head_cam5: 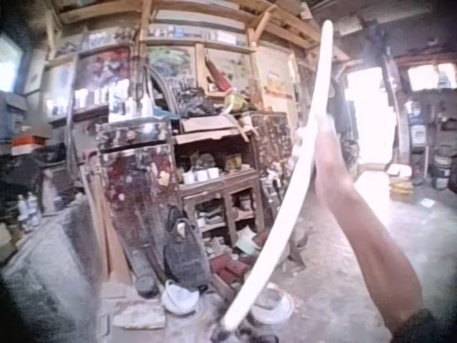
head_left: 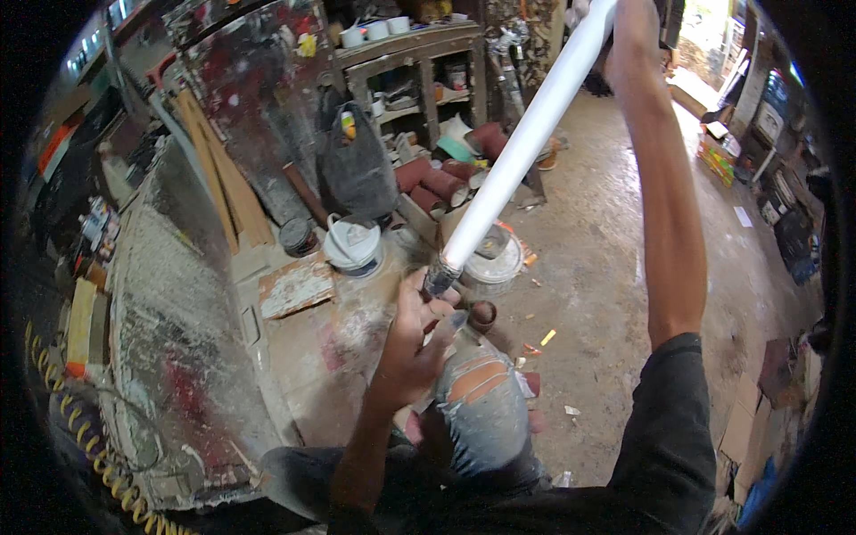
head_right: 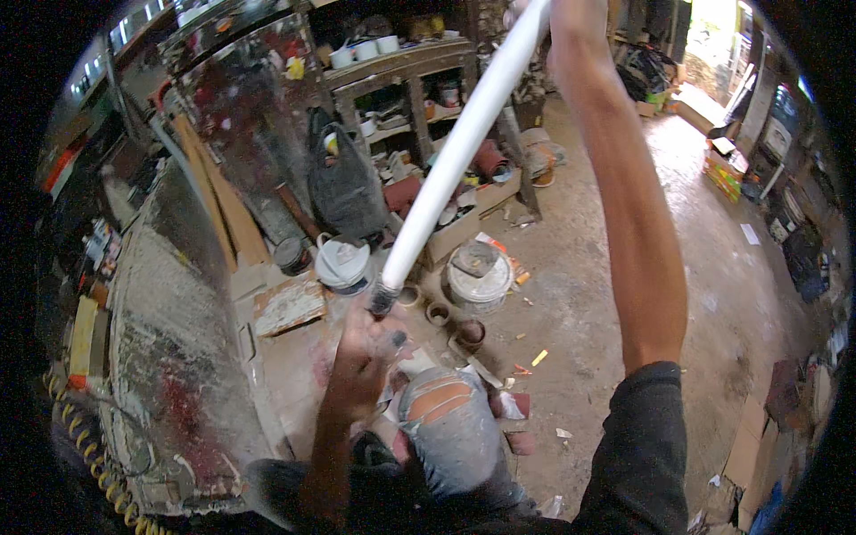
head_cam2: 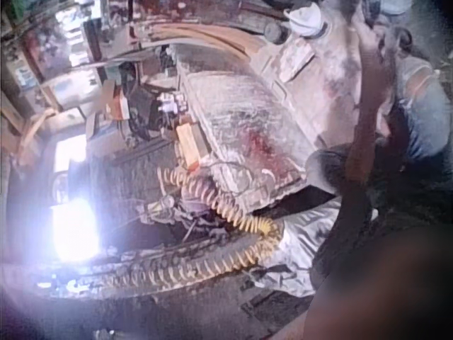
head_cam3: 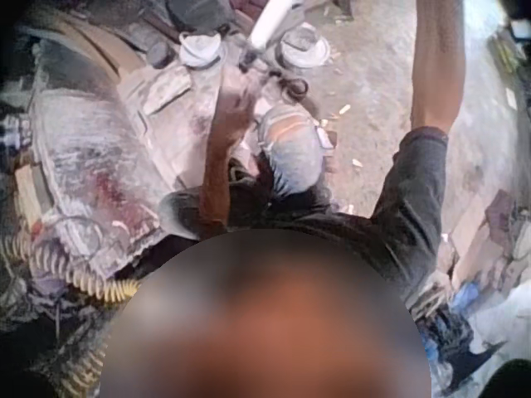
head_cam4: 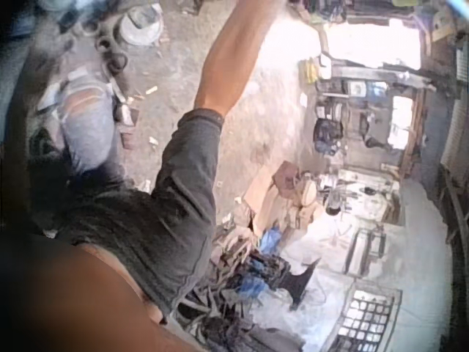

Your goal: The person assembles a long white pipe by inserting a smaller piece into one end, tapping it to secure the fit, and applying glue to the joint. They then retrieve a spray can from a shelf and spray the pipe's surface.

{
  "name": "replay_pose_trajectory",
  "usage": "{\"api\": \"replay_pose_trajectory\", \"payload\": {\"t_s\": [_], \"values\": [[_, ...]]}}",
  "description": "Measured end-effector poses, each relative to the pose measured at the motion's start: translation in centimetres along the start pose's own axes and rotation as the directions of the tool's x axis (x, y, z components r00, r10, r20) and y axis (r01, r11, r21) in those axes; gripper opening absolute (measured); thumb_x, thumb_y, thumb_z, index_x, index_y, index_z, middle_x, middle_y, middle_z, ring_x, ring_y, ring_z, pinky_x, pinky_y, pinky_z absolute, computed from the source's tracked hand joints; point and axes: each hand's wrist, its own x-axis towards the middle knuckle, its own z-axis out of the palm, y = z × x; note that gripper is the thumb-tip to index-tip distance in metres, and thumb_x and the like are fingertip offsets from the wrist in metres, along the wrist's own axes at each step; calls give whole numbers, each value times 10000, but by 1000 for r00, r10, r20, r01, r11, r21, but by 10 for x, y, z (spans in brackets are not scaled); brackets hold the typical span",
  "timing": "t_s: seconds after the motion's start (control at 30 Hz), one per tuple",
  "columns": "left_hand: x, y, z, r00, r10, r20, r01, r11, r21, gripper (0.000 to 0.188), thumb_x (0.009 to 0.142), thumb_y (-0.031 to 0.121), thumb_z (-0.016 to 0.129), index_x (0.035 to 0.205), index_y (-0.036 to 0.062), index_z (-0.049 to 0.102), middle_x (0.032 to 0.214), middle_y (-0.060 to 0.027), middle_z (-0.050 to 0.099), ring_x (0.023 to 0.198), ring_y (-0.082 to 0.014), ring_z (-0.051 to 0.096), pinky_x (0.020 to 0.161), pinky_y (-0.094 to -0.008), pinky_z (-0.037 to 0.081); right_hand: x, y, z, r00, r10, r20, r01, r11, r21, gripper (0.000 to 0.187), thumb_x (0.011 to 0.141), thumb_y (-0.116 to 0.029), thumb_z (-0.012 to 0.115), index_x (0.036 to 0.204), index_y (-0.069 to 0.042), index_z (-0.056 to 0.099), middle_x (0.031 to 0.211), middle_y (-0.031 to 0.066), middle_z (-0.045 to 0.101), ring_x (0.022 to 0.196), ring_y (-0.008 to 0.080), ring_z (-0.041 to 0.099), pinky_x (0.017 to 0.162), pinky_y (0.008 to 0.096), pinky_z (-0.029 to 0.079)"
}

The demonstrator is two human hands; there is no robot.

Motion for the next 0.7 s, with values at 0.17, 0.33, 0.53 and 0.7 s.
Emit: {"api": "replay_pose_trajectory", "payload": {"t_s": [0.17, 0.33, 0.53, 0.7], "values": [[-32, 48, 4, 901, 258, -350, -138, 933, 333, 429, 1018, 250, 409, 1310, -65, 383, 1183, -207, 516, 1007, -244, 568, 856, -334, 450, 6, -16, 58, 997, -77, -4, 75, 985, -158, 255, 934, -284, 544, 1023, -46, 525, 646, 32, 483, 499, 162, 513, 433, 295, 453], [-49, 64, 7, 767, 403, -499, -355, 915, 192, 521, 1020, 428, 349, 1348, 23, 323, 876, -59, 528, 544, -39, 354, 471, -193, 269, 36, -13, 85, 922, -9, 387, -124, 940, 318, 192, 846, -71, 639, 1001, 9, 559, 763, 91, 574, 594, 214, 587, 517, 331, 527], [-68, 71, 4, 733, 569, -373, -396, 802, 446, 675, 895, 44, 587, 1403, -38, 151, 1403, -256, 330, 1310, -334, 362, 1097, -443, 277, 47, 1, 79, 974, -47, 220, 15, 989, 148, 243, 823, -73, 635, 1045, 7, 576, 787, 91, 586, 614, 199, 591, 509, 321, 524], [-69, 71, -1, 684, 573, -452, -320, 792, 520, 589, 933, 103, 560, 1364, -59, 193, 1292, -217, 398, 1175, -285, 451, 1006, -389, 360, 39, 3, 71, 990, -70, 119, 64, 996, 56, 253, 824, -86, 632, 1057, -3, 580, 788, 85, 587, 606, 184, 581, 508, 311, 520]]}}
